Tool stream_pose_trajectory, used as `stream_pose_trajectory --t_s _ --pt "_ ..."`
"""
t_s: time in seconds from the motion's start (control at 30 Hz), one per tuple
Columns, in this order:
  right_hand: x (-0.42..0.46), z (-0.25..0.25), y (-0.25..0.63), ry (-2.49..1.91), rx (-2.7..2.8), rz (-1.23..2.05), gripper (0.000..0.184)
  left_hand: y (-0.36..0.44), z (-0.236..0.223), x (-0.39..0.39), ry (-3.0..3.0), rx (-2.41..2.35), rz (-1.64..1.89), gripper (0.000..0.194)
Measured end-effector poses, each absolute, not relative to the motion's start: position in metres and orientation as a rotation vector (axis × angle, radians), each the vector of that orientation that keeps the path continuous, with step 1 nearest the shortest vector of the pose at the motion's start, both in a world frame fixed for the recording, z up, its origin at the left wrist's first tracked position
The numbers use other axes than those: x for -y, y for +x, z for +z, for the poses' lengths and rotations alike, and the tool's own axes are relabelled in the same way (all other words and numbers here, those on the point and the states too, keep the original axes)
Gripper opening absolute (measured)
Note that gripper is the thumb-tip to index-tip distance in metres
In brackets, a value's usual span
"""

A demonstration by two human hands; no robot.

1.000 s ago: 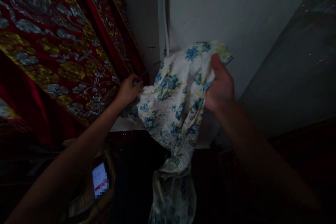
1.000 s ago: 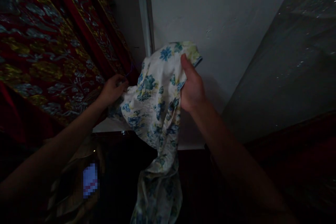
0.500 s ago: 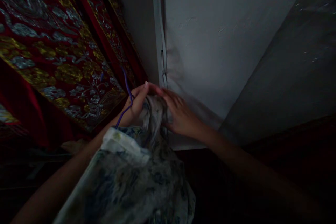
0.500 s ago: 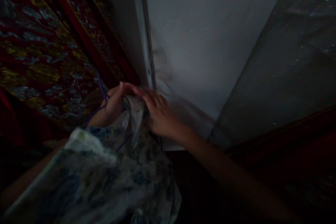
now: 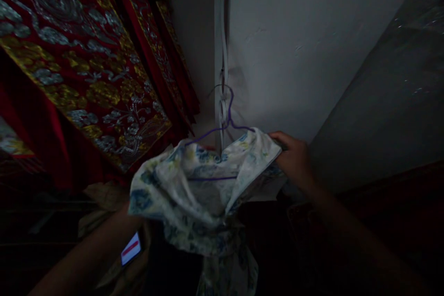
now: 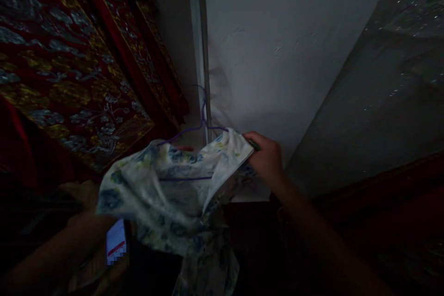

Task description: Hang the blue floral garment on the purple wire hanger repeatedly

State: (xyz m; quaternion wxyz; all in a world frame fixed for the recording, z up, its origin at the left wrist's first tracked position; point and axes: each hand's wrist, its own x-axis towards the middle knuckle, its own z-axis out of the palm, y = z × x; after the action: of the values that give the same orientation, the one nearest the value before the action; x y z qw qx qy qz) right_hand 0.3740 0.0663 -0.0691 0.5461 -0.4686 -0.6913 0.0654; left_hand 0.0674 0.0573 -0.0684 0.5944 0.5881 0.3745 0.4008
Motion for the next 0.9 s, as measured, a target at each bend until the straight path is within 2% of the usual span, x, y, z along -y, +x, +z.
stream_pose_trajectory --t_s 0.1,0.17,0.2,0.33,0.53,0.67,0.77,0.83,0.9 --pt "-0.082 -0.054 0.408 -1.230 1.435 0.039 0.019 0.055 -0.079 -0.043 1.223 -1.017 0.832 0.058" --pt "-0.095 -0.041 0.420 -1.244 1.392 -0.012 0.022 0.053 -0.081 -0.036 1.053 -0.824 0.836 0.074" --pt "-0.101 -0.034 0.421 -1.239 1.397 -0.031 0.022 0.053 -0.081 -0.033 0.983 -0.737 0.871 0.077" --pt "-0.110 -0.010 0.397 -1.175 1.501 -0.061 0.016 0.063 -0.082 -0.024 0.885 -0.798 1.173 0.052" --pt "-0.091 -0.006 0.363 -1.136 1.686 0.022 0.014 0.081 -0.097 0.002 0.676 -0.970 1.348 0.063" --pt "-0.067 -0.028 0.365 -1.140 1.577 -0.121 0.029 0.089 -0.125 0.018 0.588 -1.018 1.355 0.061" --pt "-0.030 -0.070 0.349 -1.091 1.311 -0.130 0.031 0.092 -0.148 0.029 0.555 -1.067 1.346 0.057" --pt "0.000 -0.111 0.324 -1.103 1.043 0.182 0.023 0.093 -0.158 0.036 0.529 -1.092 1.363 0.055" --pt "0.027 -0.152 0.293 -1.181 0.883 0.634 0.030 0.093 -0.161 0.041 0.522 -1.106 1.395 0.056"
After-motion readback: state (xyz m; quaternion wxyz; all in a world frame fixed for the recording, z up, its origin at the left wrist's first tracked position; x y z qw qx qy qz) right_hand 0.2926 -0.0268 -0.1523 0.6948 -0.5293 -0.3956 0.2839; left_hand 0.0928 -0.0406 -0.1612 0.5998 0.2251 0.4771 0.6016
